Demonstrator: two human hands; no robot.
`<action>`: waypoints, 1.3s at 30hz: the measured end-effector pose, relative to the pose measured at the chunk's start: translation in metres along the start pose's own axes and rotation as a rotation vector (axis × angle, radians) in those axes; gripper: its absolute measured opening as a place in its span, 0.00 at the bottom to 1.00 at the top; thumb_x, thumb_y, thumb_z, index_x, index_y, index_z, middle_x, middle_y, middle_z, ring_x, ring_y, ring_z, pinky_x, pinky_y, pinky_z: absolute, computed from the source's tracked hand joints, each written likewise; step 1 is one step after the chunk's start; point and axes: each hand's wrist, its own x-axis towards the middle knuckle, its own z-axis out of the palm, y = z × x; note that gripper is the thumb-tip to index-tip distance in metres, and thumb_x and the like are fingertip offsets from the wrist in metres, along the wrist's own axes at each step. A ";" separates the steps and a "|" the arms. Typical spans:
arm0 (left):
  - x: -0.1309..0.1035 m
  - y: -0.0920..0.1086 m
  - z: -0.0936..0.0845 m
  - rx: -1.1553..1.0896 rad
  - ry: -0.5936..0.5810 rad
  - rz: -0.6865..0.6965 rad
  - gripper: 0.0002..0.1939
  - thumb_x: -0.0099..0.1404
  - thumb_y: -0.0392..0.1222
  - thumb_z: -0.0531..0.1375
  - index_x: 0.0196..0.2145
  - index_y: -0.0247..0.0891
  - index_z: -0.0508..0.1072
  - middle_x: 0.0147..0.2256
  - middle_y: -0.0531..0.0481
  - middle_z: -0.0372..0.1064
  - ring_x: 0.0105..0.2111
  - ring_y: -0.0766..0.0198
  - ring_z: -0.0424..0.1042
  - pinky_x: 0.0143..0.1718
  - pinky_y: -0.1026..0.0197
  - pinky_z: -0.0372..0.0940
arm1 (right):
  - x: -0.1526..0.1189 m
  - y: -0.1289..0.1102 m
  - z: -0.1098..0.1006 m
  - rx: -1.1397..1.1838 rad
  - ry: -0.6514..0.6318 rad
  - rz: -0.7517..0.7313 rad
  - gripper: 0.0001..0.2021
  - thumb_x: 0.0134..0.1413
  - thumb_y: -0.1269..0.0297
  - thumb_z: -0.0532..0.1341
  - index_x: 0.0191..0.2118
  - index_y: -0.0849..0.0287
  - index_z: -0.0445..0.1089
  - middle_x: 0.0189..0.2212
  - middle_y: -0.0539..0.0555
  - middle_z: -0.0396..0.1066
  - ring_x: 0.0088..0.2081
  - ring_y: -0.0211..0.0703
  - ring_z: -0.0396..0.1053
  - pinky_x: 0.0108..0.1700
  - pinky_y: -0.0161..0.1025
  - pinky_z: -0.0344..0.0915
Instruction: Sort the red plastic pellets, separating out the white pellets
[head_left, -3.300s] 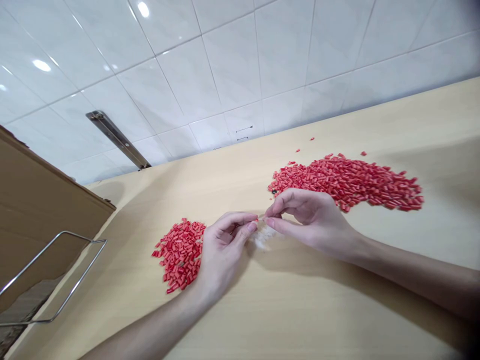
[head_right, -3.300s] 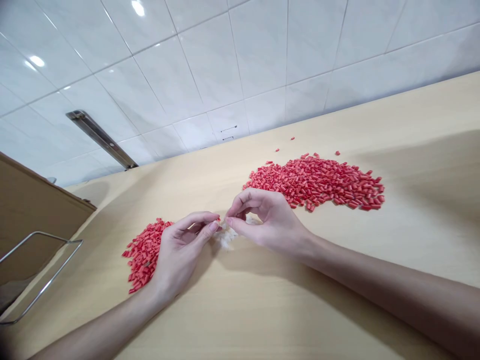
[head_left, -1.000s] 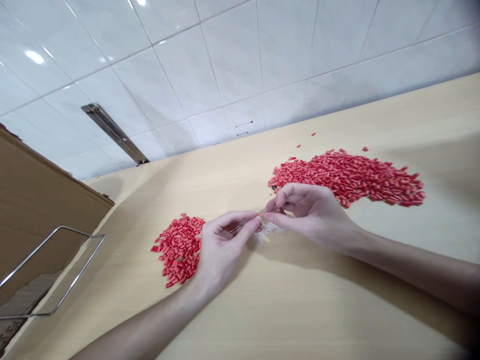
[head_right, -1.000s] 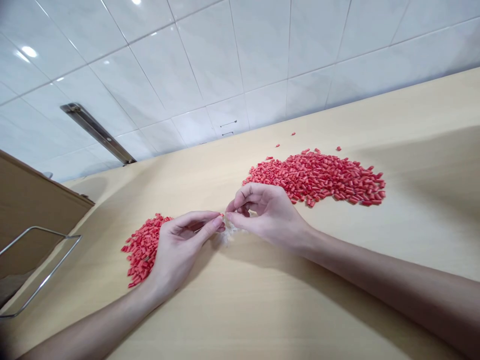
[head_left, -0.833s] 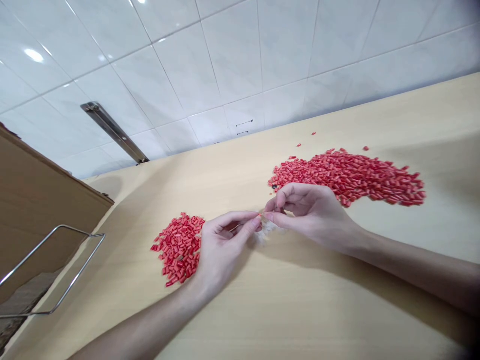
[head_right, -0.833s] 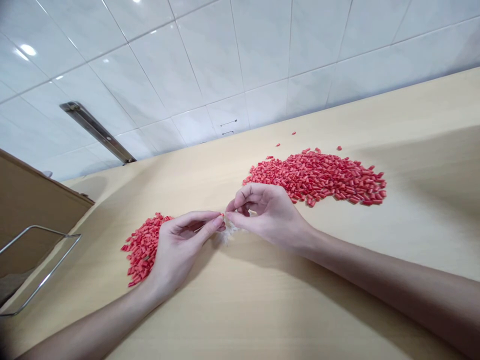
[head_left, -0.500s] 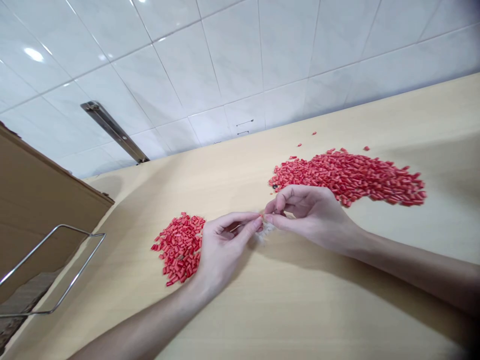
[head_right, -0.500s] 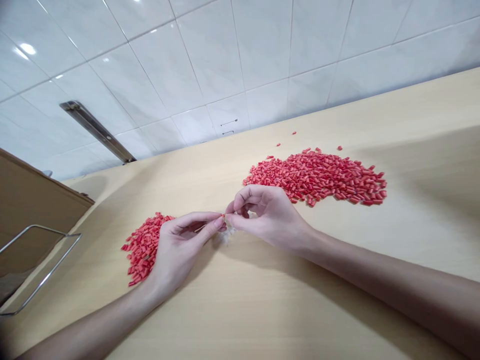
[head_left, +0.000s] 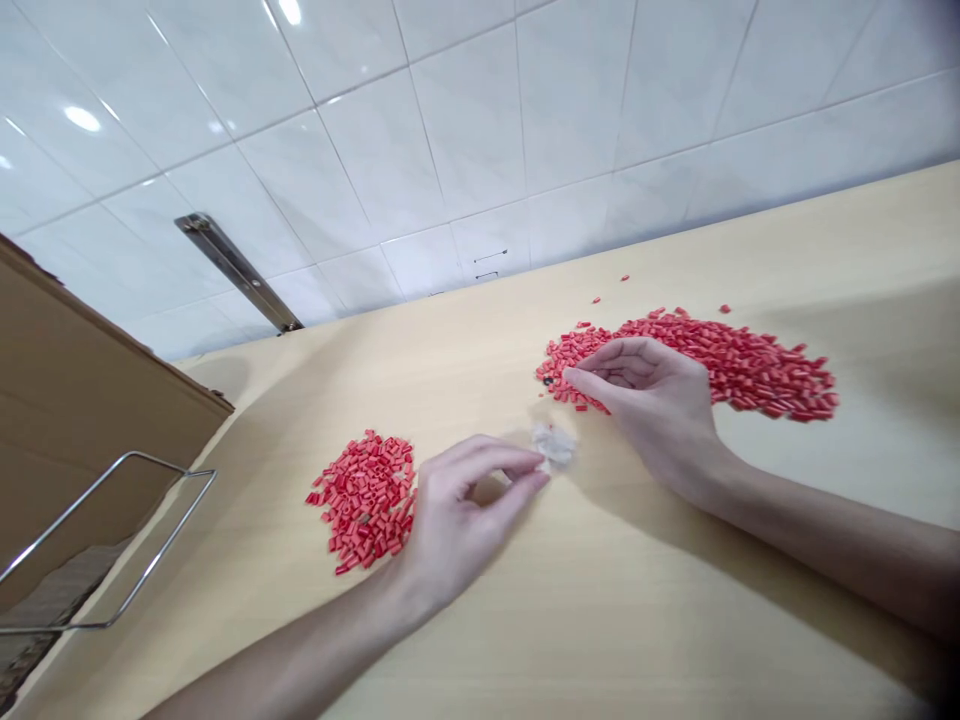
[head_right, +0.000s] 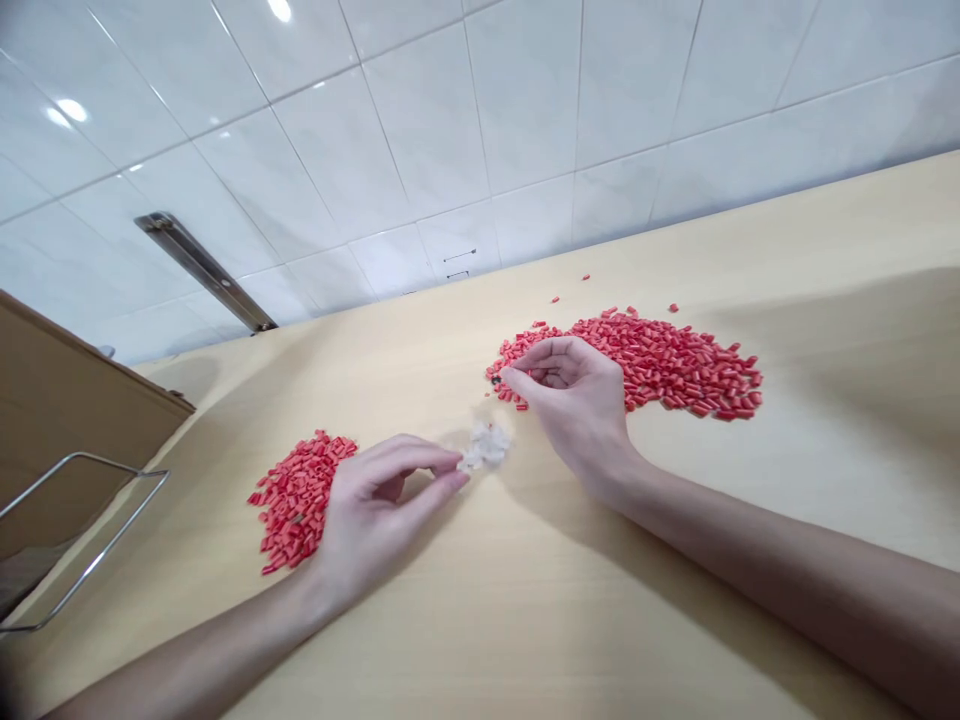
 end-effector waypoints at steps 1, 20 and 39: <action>-0.003 0.001 0.000 0.057 -0.052 0.117 0.06 0.60 0.33 0.66 0.36 0.38 0.80 0.33 0.46 0.78 0.33 0.63 0.76 0.36 0.62 0.72 | 0.000 0.000 0.000 -0.010 -0.006 -0.022 0.12 0.43 0.62 0.72 0.32 0.58 0.70 0.31 0.54 0.74 0.33 0.43 0.73 0.36 0.40 0.71; 0.024 -0.001 -0.119 0.868 -0.377 -0.206 0.14 0.67 0.41 0.53 0.46 0.40 0.76 0.45 0.44 0.76 0.44 0.53 0.74 0.45 0.53 0.68 | -0.028 0.010 0.001 -0.594 -0.721 -0.990 0.10 0.62 0.71 0.56 0.41 0.64 0.75 0.31 0.59 0.72 0.35 0.45 0.71 0.40 0.44 0.70; 0.020 0.001 -0.132 0.832 -0.453 -0.168 0.13 0.68 0.39 0.52 0.40 0.41 0.77 0.41 0.45 0.74 0.40 0.57 0.73 0.41 0.56 0.66 | -0.025 0.009 0.003 -0.417 -0.647 -1.000 0.09 0.61 0.79 0.54 0.38 0.63 0.70 0.33 0.58 0.74 0.35 0.43 0.72 0.36 0.39 0.71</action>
